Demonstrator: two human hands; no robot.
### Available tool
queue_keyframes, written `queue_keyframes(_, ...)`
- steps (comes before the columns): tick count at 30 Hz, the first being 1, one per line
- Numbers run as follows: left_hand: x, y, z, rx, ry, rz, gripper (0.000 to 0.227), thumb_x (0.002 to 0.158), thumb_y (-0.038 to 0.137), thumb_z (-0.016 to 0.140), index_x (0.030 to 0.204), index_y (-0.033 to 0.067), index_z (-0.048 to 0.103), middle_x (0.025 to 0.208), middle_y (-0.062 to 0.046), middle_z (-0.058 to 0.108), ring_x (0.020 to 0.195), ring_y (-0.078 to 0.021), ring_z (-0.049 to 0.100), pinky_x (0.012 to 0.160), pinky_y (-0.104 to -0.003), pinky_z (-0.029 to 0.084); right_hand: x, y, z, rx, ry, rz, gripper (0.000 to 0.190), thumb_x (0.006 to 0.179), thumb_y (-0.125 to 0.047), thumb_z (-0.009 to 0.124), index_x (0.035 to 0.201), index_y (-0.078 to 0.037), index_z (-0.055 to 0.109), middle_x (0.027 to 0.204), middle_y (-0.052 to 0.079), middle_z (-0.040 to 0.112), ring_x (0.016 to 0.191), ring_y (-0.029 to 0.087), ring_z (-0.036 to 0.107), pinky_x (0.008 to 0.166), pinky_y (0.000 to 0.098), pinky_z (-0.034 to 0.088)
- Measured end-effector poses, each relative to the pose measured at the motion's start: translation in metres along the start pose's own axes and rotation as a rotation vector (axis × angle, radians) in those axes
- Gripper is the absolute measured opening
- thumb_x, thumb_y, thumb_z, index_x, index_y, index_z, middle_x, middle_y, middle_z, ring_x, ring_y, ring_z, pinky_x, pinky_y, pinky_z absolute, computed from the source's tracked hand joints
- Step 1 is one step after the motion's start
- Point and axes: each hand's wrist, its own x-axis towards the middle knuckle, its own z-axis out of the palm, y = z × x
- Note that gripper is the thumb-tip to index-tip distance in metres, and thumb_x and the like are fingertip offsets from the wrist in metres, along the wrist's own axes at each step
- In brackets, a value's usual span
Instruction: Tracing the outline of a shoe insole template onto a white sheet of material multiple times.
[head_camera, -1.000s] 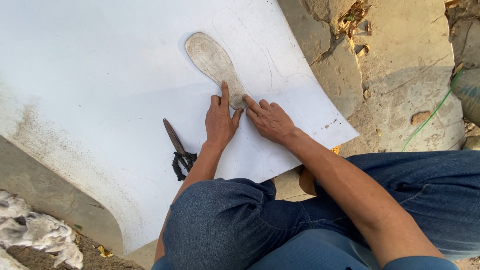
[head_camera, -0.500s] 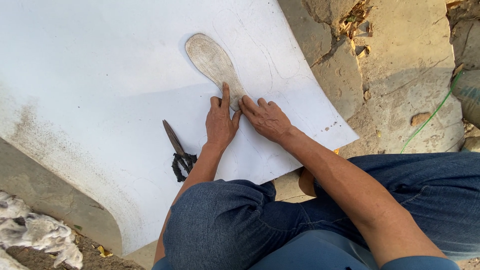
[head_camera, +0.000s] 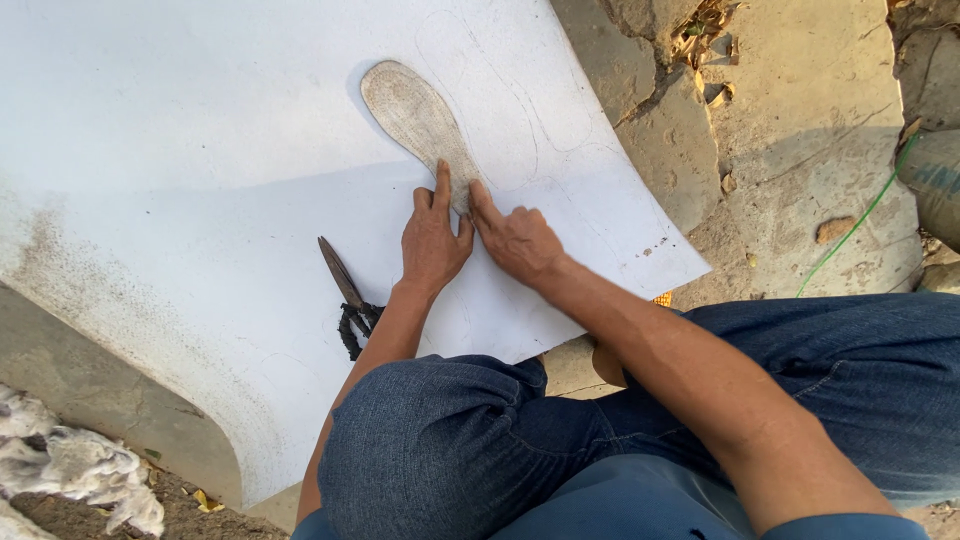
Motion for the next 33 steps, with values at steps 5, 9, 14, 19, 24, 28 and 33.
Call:
queue_keyframes(5, 0.005, -0.012, -0.019, -0.114, 0.012, -0.077, 0.04, 0.11, 0.027, 0.038, 0.143, 0.0118, 0.055, 0.109, -0.007, 0.051, 0.097, -0.0286, 0.069, 0.08, -0.043, 0.06, 0.002, -0.026, -0.015, -0.006, -0.304, 0.078, 0.072, 0.095, -0.006, 0.053, 0.162, -0.002, 0.029, 0.171, 0.023, 0.008, 0.073, 0.028, 0.075, 0.044, 0.0345, 0.059)
queue_keyframes(9, 0.006, -0.005, -0.047, -0.36, 0.193, -0.115, 0.048, 0.113, 0.047, 0.03, 0.133, 0.017, 0.061, 0.106, -0.005, 0.054, 0.102, -0.0275, 0.067, 0.091, -0.046, 0.054, 0.007, -0.031, -0.035, -0.007, -0.428, 0.093, 0.075, 0.095, -0.002, 0.055, 0.162, 0.005, 0.023, 0.168, 0.032, 0.002, 0.083, 0.037, 0.075, 0.044, 0.0366, 0.06)
queue_keyframes(14, 0.01, 0.033, -0.068, -0.46, 0.304, 0.122, 0.039, 0.116, 0.04, 0.039, 0.123, 0.0122, 0.065, 0.097, -0.009, 0.054, 0.091, -0.0268, 0.063, 0.089, -0.043, 0.049, 0.009, -0.029, -0.036, 0.072, -0.486, 0.102, 0.077, 0.094, 0.002, 0.056, 0.161, 0.009, 0.021, 0.167, 0.035, -0.004, 0.092, 0.042, 0.073, 0.045, 0.0383, 0.06)
queue_keyframes(19, 0.016, 0.036, -0.045, -0.434, 0.153, 0.26, 0.013, 0.105, 0.027, 0.068, 0.108, 0.0158, 0.072, 0.08, 0.001, 0.073, 0.077, -0.0189, 0.074, 0.075, -0.033, 0.058, 0.009, -0.037, -0.011, 0.146, -0.512, 0.141, 0.085, 0.09, 0.002, 0.06, 0.163, 0.006, 0.016, 0.168, 0.032, -0.006, 0.088, 0.041, 0.073, 0.043, 0.0415, 0.059)
queue_keyframes(24, 0.019, 0.022, -0.032, -0.198, 0.15, 0.355, 0.014, 0.104, 0.034, 0.069, 0.106, 0.0202, 0.07, 0.085, 0.003, 0.074, 0.078, -0.0195, 0.07, 0.08, -0.035, 0.05, 0.015, -0.042, 0.017, 0.186, -0.518, 0.104, 0.087, 0.083, 0.002, 0.064, 0.159, 0.008, 0.022, 0.165, 0.036, 0.003, 0.077, 0.042, 0.071, 0.039, 0.0458, 0.056)
queue_keyframes(28, 0.02, 0.02, -0.026, -0.162, 0.157, 0.404, 0.011, 0.101, 0.032, 0.073, 0.103, 0.021, 0.072, 0.085, 0.004, 0.073, 0.073, -0.0173, 0.064, 0.077, -0.034, 0.044, 0.014, -0.039, 0.008, 0.191, -0.506, 0.116, 0.083, 0.085, 0.0, 0.063, 0.158, 0.006, 0.025, 0.164, 0.033, 0.014, 0.078, 0.041, 0.071, 0.04, 0.0465, 0.056)
queue_keyframes(33, 0.021, 0.02, -0.024, -0.17, 0.129, 0.416, 0.009, 0.101, 0.03, 0.073, 0.102, 0.0212, 0.073, 0.08, 0.004, 0.068, 0.072, -0.0164, 0.063, 0.077, -0.033, 0.043, 0.013, -0.034, -0.006, 0.181, -0.506, 0.106, 0.084, 0.083, -0.001, 0.065, 0.157, 0.005, 0.027, 0.162, 0.034, 0.02, 0.074, 0.041, 0.07, 0.039, 0.0485, 0.054)
